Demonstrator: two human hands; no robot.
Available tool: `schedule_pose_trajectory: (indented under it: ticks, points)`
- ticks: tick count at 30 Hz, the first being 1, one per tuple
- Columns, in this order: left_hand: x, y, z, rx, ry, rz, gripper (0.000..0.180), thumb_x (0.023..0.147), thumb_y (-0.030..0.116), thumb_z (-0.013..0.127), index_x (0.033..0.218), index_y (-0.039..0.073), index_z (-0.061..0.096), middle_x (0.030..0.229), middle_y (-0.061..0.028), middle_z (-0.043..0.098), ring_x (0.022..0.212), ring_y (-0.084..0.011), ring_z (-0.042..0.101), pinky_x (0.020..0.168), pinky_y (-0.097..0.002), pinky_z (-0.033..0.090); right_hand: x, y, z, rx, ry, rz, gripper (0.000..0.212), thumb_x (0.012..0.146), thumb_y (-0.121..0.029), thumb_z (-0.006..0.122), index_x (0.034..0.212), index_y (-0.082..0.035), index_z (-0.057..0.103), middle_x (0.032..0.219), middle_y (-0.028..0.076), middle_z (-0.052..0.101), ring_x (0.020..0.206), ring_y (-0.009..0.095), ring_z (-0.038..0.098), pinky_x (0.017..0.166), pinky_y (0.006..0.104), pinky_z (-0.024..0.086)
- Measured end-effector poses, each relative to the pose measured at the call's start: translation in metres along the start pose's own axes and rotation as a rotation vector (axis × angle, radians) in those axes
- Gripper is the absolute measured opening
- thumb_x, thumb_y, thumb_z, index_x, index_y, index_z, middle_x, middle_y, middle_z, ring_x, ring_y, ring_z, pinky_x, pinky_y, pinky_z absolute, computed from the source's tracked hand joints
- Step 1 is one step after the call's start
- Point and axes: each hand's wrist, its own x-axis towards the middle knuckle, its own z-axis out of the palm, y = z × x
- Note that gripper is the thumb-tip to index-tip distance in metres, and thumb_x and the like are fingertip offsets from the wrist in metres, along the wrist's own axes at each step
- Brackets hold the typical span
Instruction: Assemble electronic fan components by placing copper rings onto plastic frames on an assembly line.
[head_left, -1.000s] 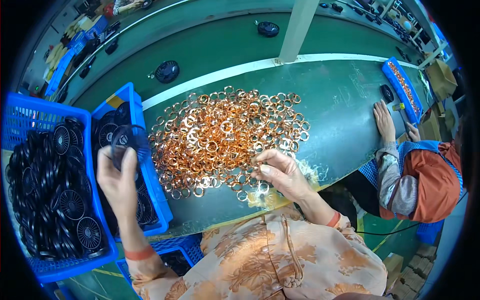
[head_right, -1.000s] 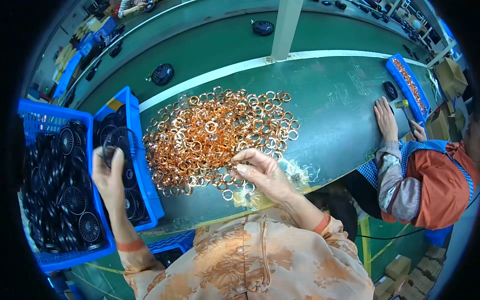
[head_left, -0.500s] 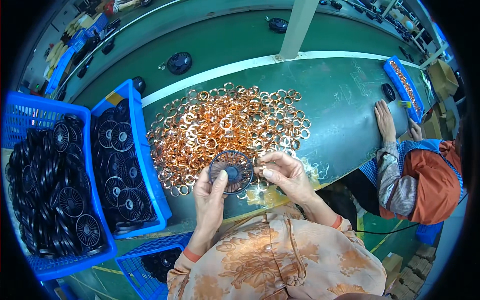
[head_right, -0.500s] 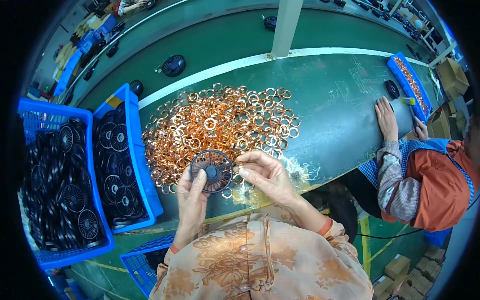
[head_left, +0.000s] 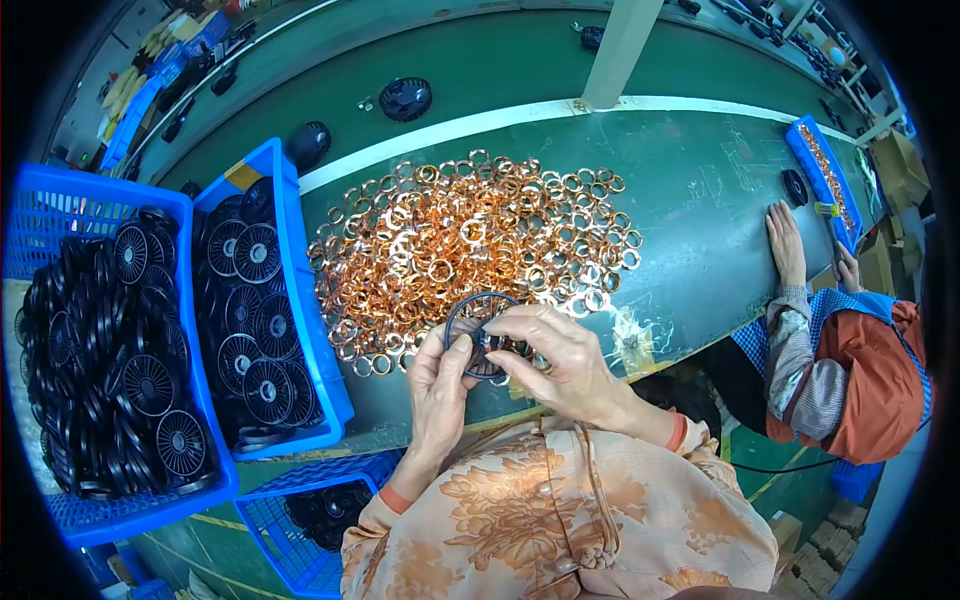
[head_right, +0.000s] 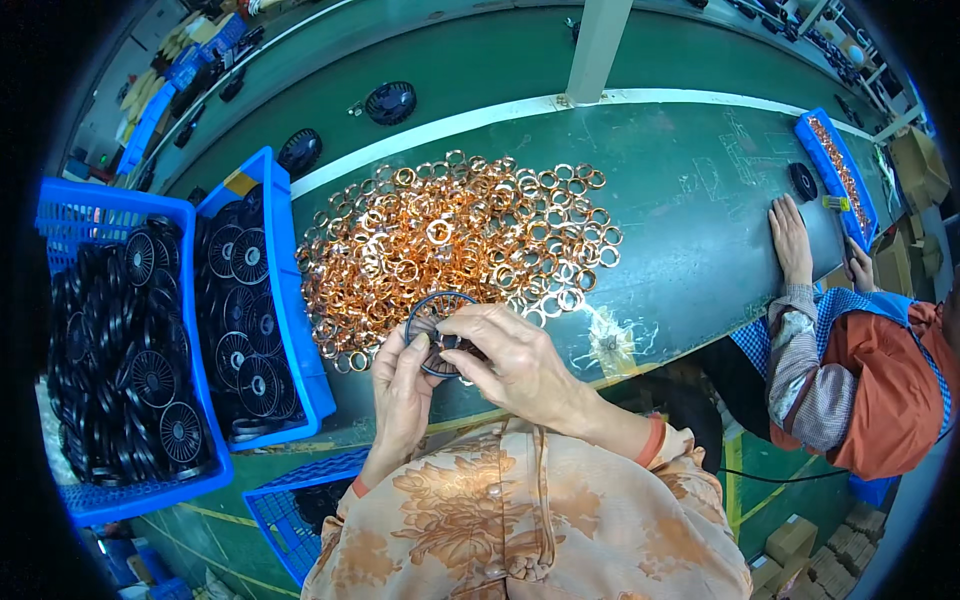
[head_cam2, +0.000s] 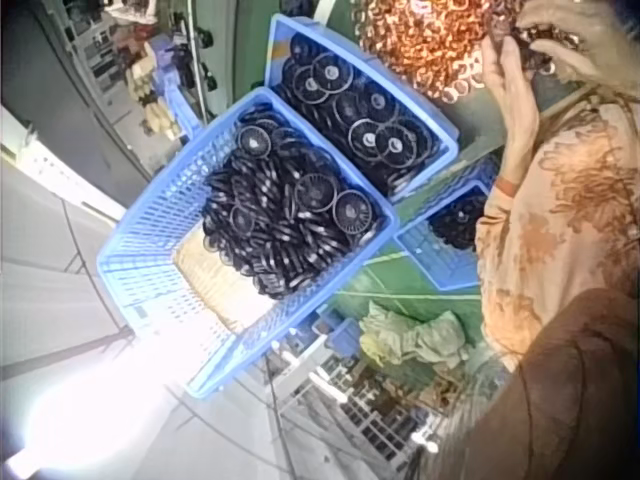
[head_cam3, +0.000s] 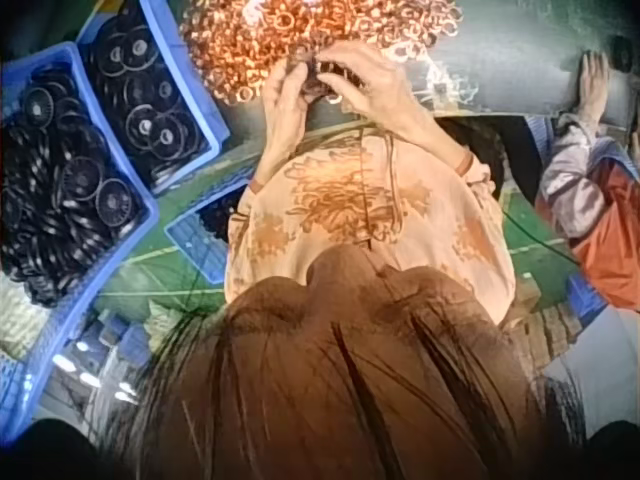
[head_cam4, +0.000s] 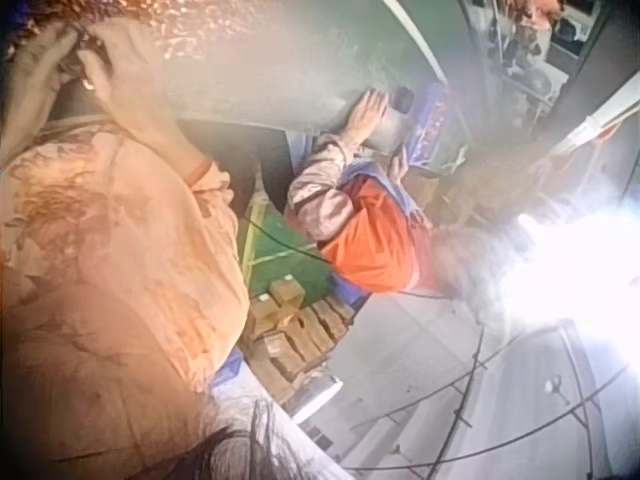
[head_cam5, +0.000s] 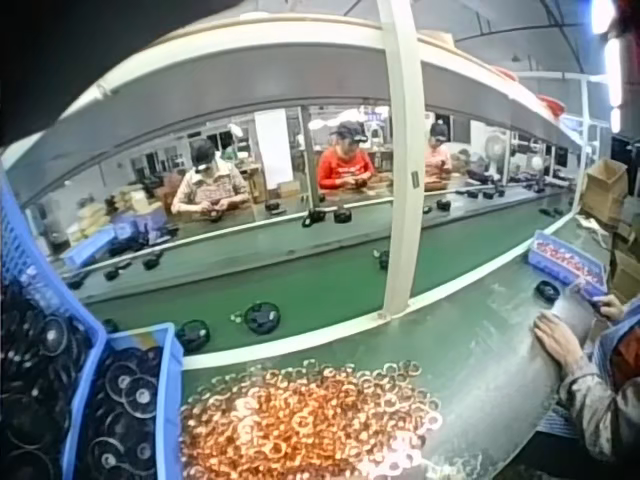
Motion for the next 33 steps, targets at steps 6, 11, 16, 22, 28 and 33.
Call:
schedule_pose_trajectory:
  ticks: [6,11,16,22,28,33]
  points:
    - [-0.002,-0.009,-0.001,0.116,0.009,0.036,0.022,0.102,0.013,0.053,0.120,0.002,0.057,0.104,-0.0049,0.066,0.088,-0.0087,0.065,0.075,-0.0249,0.057,-0.002,-0.005,0.003,-0.152,-0.049,0.085,0.031,0.080,-0.006,0.077,0.109,-0.002,0.068,0.102,0.014,0.066,0.091,0.030,0.067,0.077,0.0385,0.056]
    - [-0.001,-0.007,-0.001,0.088,-0.013,-0.002,0.021,0.102,0.013,0.054,0.119,0.003,0.059,0.102,-0.0024,0.066,0.085,-0.0052,0.063,0.070,-0.0214,0.056,-0.006,0.007,0.002,-0.118,-0.055,0.022,0.027,0.079,-0.006,0.077,0.104,-0.002,0.070,0.101,0.012,0.065,0.088,0.028,0.067,0.074,0.0367,0.056]
    - [-0.004,0.002,-0.007,0.196,-0.078,-0.070,0.021,0.100,0.012,0.058,0.116,-0.001,0.062,0.097,-0.0038,0.068,0.082,-0.0056,0.063,0.070,-0.0216,0.055,-0.008,0.011,-0.007,-0.044,-0.155,-0.146,0.021,0.078,-0.007,0.077,0.096,0.000,0.069,0.095,0.008,0.061,0.086,0.025,0.062,0.074,0.0367,0.055]
    - [0.000,-0.001,0.006,0.252,-0.190,0.010,0.024,0.094,0.007,0.067,0.114,-0.004,0.062,0.101,-0.0061,0.069,0.083,-0.0079,0.064,0.075,-0.0232,0.054,-0.012,0.014,-0.023,0.021,-0.083,0.008,0.034,0.076,-0.015,0.082,0.107,-0.005,0.071,0.098,0.007,0.063,0.097,0.024,0.062,0.084,0.0364,0.052]
    - [0.007,-0.005,0.033,0.300,-0.300,0.058,0.022,0.095,0.002,0.065,0.115,-0.005,0.059,0.102,-0.0061,0.067,0.087,-0.0073,0.063,0.078,-0.0234,0.054,-0.042,0.017,-0.022,0.853,0.016,0.640,0.038,0.091,-0.013,0.073,0.124,0.001,0.060,0.108,0.002,0.066,0.096,0.008,0.062,0.085,0.0267,0.054]
    - [0.011,-0.004,0.046,0.565,-0.394,0.203,0.058,0.089,0.006,0.072,0.138,-0.003,0.044,0.127,-0.0182,0.062,0.113,-0.0225,0.064,0.094,-0.0332,0.052,-0.035,0.026,-0.058,0.593,0.151,0.582,0.026,0.089,-0.001,0.070,0.114,0.001,0.065,0.104,0.003,0.067,0.092,0.010,0.063,0.082,0.0270,0.053]
